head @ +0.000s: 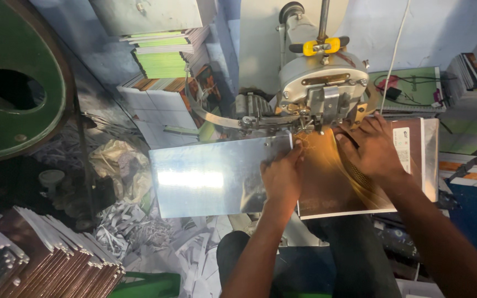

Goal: The person repeatedly picks up book covers, places them on a binding machine, operates the machine to bind the covers, and stacks the finished items. The person handles two types of covers: one with a space-themed design and another with a brown cover.

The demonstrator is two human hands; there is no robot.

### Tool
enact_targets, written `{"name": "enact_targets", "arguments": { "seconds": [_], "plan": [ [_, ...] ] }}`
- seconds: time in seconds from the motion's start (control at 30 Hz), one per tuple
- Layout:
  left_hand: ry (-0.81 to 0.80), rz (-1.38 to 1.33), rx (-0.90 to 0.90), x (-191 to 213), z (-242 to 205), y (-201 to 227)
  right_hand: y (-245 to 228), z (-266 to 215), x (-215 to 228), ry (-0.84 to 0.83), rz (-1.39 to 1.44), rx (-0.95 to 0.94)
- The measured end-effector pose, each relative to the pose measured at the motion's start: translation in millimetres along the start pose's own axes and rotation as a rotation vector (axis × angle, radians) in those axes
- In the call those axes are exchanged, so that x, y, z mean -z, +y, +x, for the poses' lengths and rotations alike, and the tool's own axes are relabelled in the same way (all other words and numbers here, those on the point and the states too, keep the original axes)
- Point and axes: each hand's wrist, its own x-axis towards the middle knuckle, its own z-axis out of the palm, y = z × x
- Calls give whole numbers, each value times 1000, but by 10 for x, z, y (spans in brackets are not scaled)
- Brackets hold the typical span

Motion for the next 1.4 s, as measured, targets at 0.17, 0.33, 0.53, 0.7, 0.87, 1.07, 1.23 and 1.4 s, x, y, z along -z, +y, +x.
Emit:
{"name": "enact_targets", "arguments": {
  "seconds": [0.17, 0.33, 0.53, 0.7, 0.87, 1.07, 1.23, 1.4],
  "plan": [
    [-75, 31, 11, 31, 13, 0, 373, 170, 29, -428, -5, -194],
    [-212, 104, -6, 49, 8, 62, 898, 350, 80, -669, 173, -138],
    [-252, 175, -57, 54, -37, 149, 918, 325, 298, -702, 45, -153],
    [-164, 124, -115, -9, -137, 88, 793, 148, 620, -460, -156, -26],
    [-134, 153, -145, -58, -106, 32, 876, -37, 1013, -495, -469, -129],
    [-122, 141, -149, -70, -108, 42, 1283, -395, 1325, -348, -696, -142],
    [-122, 143, -156, -67, -105, 47, 1944, -1068, 1319, -240, -490, -208],
    [-179, 171, -132, -50, -94, 61, 2692, -1822, 1140, -291, -276, -442]
  ]
}}
